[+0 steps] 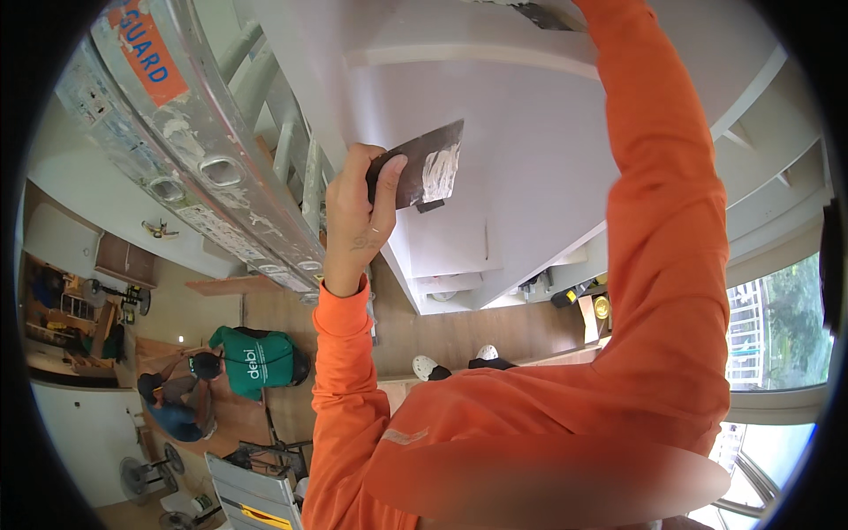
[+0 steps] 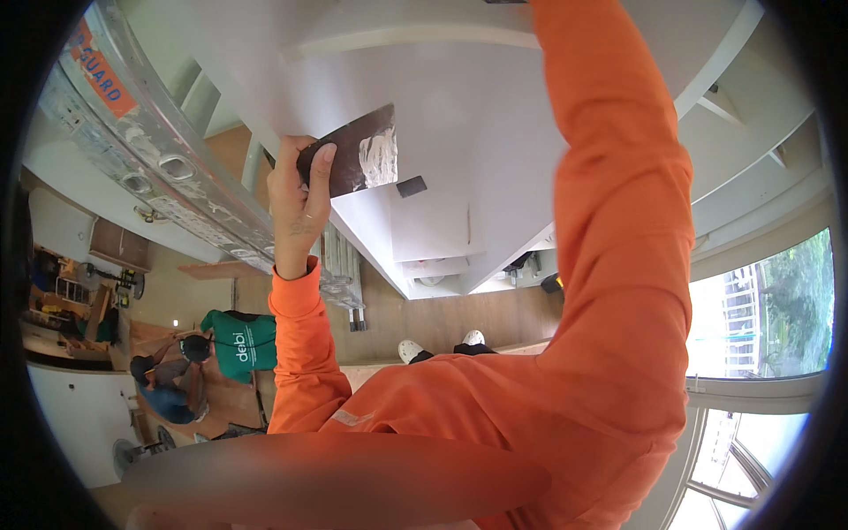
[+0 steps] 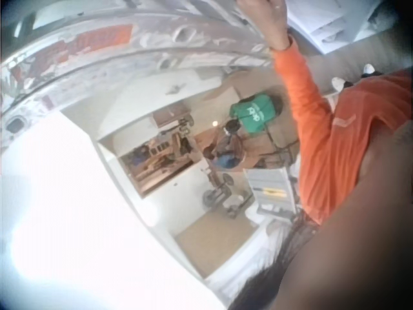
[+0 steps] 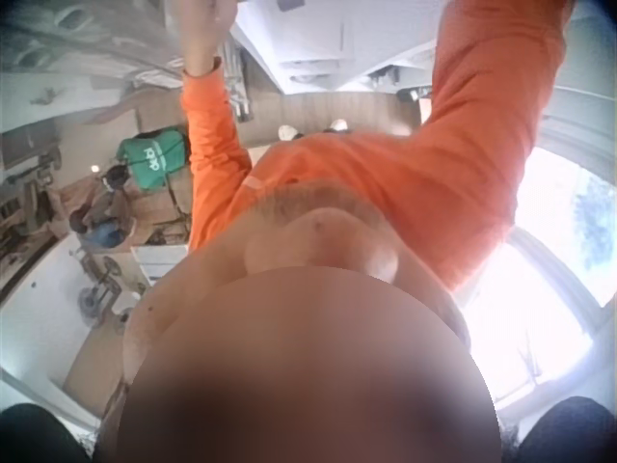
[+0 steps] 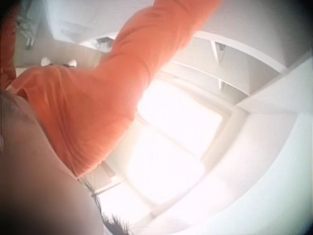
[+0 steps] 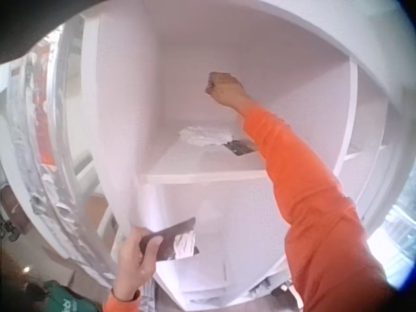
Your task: The person applies joint compound to the interior surfaces of a white cabinet using a putty knife. They repeatedly scoop compound from a bucket and spread it onto the cabinet's inner walls and shelves, smoothing the material with the tool.
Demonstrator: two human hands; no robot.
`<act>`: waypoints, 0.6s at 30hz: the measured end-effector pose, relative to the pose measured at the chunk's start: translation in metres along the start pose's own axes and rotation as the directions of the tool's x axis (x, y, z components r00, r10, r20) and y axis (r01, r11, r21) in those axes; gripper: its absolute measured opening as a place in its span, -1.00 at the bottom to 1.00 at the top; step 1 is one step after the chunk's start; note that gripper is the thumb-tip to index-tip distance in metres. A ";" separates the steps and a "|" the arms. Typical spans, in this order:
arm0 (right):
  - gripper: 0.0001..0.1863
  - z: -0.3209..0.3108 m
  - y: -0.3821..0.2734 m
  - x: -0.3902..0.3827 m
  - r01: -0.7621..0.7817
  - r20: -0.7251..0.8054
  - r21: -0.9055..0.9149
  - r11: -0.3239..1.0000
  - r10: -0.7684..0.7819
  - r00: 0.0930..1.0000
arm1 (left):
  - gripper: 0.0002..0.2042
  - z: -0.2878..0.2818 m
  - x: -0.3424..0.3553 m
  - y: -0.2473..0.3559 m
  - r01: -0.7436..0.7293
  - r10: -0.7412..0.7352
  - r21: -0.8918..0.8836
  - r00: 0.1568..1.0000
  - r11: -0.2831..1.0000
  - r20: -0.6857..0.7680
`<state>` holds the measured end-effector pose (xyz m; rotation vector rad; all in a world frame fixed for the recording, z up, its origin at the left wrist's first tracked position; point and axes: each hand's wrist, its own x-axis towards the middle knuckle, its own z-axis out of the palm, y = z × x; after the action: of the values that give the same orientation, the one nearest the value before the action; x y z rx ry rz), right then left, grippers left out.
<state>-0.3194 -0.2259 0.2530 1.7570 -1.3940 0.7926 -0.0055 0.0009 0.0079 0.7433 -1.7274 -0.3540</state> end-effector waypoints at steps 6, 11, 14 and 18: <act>-0.52 -0.042 0.025 -0.079 -0.095 0.290 -0.148 0.984 0.135 0.947 | -0.85 -0.002 0.000 0.001 0.048 -0.048 0.009 0.998 0.999 0.035; 0.01 -0.050 0.011 -0.131 -0.226 0.655 -0.001 0.974 0.171 0.736 | -0.83 0.001 -0.002 -0.002 0.033 -0.033 -0.022 0.999 0.999 0.002; 0.24 -0.052 0.013 -0.139 -0.391 0.633 0.066 0.918 0.265 0.727 | -0.83 0.001 -0.002 -0.005 0.001 -0.001 -0.015 1.000 1.000 0.004; 0.18 -0.045 0.044 -0.129 -0.671 0.733 0.318 0.670 0.275 0.622 | -0.83 0.001 -0.002 -0.009 0.008 -0.007 -0.049 1.000 0.999 0.016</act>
<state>-0.3910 -0.1270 0.1777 2.2544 -2.3966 1.0429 -0.0039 -0.0049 0.0005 0.7136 -1.7254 -0.4072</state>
